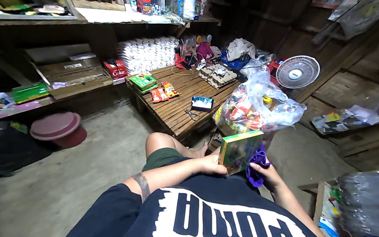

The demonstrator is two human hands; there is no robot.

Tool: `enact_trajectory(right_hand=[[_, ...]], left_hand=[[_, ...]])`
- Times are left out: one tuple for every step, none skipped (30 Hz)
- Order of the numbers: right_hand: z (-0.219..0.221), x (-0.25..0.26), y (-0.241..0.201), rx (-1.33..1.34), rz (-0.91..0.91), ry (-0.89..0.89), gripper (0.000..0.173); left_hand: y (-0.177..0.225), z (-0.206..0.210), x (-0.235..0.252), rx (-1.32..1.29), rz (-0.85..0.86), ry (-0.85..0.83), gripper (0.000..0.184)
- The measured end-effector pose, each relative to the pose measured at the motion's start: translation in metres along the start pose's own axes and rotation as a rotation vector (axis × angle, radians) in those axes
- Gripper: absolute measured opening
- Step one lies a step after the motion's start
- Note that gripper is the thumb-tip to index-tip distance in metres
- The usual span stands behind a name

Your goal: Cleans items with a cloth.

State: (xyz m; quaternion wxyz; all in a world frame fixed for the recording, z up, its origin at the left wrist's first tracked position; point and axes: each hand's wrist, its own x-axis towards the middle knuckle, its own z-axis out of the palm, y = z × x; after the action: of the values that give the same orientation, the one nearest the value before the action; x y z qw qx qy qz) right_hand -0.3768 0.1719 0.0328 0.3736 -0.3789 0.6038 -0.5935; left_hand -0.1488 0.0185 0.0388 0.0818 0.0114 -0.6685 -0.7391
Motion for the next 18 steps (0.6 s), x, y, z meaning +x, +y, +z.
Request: enact_trajectory(right_hand=[[0.002, 0.0, -0.001, -0.003, -0.003, 0.009, 0.102], [0.003, -0.001, -0.002, -0.016, -0.015, 0.02, 0.091], [0.003, -0.001, -0.002, -0.022, -0.036, 0.029, 0.082], [0.004, -0.001, -0.003, -0.013, -0.057, 0.053, 0.075], [0.005, 0.0, -0.003, 0.001, -0.081, 0.083, 0.07], [0.005, 0.001, -0.004, 0.021, -0.108, 0.111, 0.066], [0.004, 0.002, -0.006, 0.034, -0.136, 0.137, 0.064], [0.002, 0.003, -0.007, 0.029, -0.169, 0.15, 0.066], [-0.001, 0.005, -0.008, 0.019, -0.214, 0.154, 0.069], [-0.005, 0.007, -0.01, -0.004, -0.266, 0.155, 0.073], [-0.008, 0.009, -0.013, -0.045, -0.324, 0.154, 0.078], [-0.011, 0.01, -0.017, -0.097, -0.38, 0.162, 0.081], [-0.015, 0.012, -0.022, -0.146, -0.435, 0.178, 0.082], [-0.018, 0.014, -0.026, -0.186, -0.483, 0.198, 0.082], [-0.021, 0.015, -0.031, -0.219, -0.52, 0.216, 0.081], [-0.022, 0.014, -0.036, -0.254, -0.551, 0.238, 0.077], [-0.023, 0.012, -0.041, -0.281, -0.593, 0.246, 0.07], [-0.024, 0.011, -0.044, -0.317, -0.658, 0.235, 0.061]], left_hand=[[-0.002, 0.0, 0.0, -0.032, -0.002, 0.019, 0.046], [-0.004, -0.001, 0.0, -0.084, -0.005, 0.044, 0.041], [-0.007, -0.001, 0.001, -0.136, -0.002, 0.076, 0.039], [-0.009, 0.0, 0.002, -0.186, 0.018, 0.111, 0.04], [-0.01, 0.0, 0.004, -0.221, 0.046, 0.147, 0.045], [-0.011, 0.001, 0.005, -0.238, 0.069, 0.187, 0.054], [-0.01, 0.002, 0.007, -0.24, 0.075, 0.219, 0.062], [-0.008, 0.003, 0.008, -0.228, 0.065, 0.251, 0.069], [-0.005, 0.004, 0.009, -0.21, 0.047, 0.276, 0.076], [-0.003, 0.005, 0.01, -0.189, 0.034, 0.285, 0.083], [-0.002, 0.006, 0.01, -0.17, 0.028, 0.285, 0.087], [-0.001, 0.006, 0.011, -0.15, 0.025, 0.283, 0.089], [0.0, 0.006, 0.012, -0.13, 0.013, 0.282, 0.09], [0.001, 0.005, 0.013, -0.105, -0.003, 0.286, 0.09], [0.002, 0.005, 0.014, -0.084, -0.026, 0.297, 0.088], [0.004, 0.006, 0.014, -0.074, -0.05, 0.31, 0.089], [0.007, 0.007, 0.012, -0.075, -0.07, 0.314, 0.092], [0.011, 0.009, 0.011, -0.095, -0.08, 0.314, 0.092]])
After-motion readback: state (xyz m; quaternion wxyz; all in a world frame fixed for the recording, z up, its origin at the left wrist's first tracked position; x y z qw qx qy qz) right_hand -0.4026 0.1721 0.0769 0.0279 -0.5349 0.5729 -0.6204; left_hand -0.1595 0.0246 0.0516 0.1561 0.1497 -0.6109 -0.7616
